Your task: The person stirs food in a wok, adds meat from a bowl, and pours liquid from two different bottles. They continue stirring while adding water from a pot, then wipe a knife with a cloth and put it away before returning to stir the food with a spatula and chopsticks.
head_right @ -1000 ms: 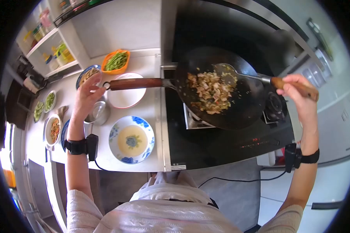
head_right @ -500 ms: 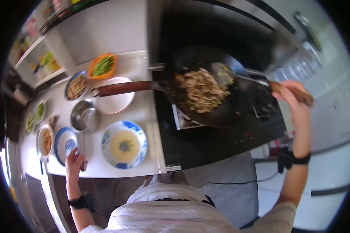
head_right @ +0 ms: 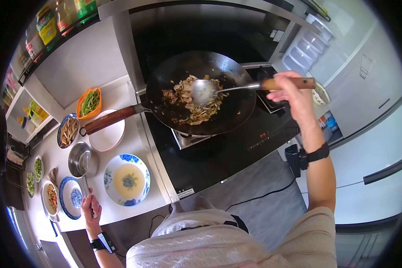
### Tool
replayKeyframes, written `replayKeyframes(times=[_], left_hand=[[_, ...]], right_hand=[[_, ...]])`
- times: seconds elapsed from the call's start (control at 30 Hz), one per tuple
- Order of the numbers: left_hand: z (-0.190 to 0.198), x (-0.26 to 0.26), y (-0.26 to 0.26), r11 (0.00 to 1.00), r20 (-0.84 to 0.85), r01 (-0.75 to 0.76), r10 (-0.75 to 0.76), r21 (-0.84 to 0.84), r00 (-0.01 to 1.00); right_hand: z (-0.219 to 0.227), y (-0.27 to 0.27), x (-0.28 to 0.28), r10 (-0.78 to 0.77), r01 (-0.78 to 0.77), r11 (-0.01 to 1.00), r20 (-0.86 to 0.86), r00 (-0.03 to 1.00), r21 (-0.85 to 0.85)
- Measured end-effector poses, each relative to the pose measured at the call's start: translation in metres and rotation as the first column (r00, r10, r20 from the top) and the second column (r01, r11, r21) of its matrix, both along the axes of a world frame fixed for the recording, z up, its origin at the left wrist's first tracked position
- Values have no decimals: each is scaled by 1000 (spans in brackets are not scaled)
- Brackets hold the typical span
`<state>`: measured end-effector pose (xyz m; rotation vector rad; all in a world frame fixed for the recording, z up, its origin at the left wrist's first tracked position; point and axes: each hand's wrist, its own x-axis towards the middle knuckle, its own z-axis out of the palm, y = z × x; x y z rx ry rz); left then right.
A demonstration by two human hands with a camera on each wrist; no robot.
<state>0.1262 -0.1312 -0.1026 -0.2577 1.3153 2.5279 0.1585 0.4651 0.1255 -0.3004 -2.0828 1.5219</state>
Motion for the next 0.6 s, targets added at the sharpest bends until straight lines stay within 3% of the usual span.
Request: replayKeyframes(times=[0.07,0.1,0.17,0.2,0.33,0.43,0.6], left_hand=[[-1,3,0,999,-8,-18,17,-40,1000],[-1,5,1,999,-10,-13,13,-38,1000],[4,11,6,999,-25,-17,16,-33,1000],[6,16,9,999,-21,-21,21,-40,1000],[19,33,16,995,-9,-24,23,-94,1000],[29,47,23,995,-23,-13,11,-97,1000],[55,74,35,994,-13,-76,75,-74,997]], right_hand=[[-3,32,13,-166,169,984,42,985,-62],[-12,42,18,-171,173,983,39,984,-60],[-31,47,28,-252,269,933,99,963,-240],[-42,39,25,-280,291,930,80,957,-227],[-39,37,10,-131,151,961,99,986,-230],[-10,55,24,-176,181,981,75,982,-73],[-38,45,7,-63,74,972,56,996,-223]])
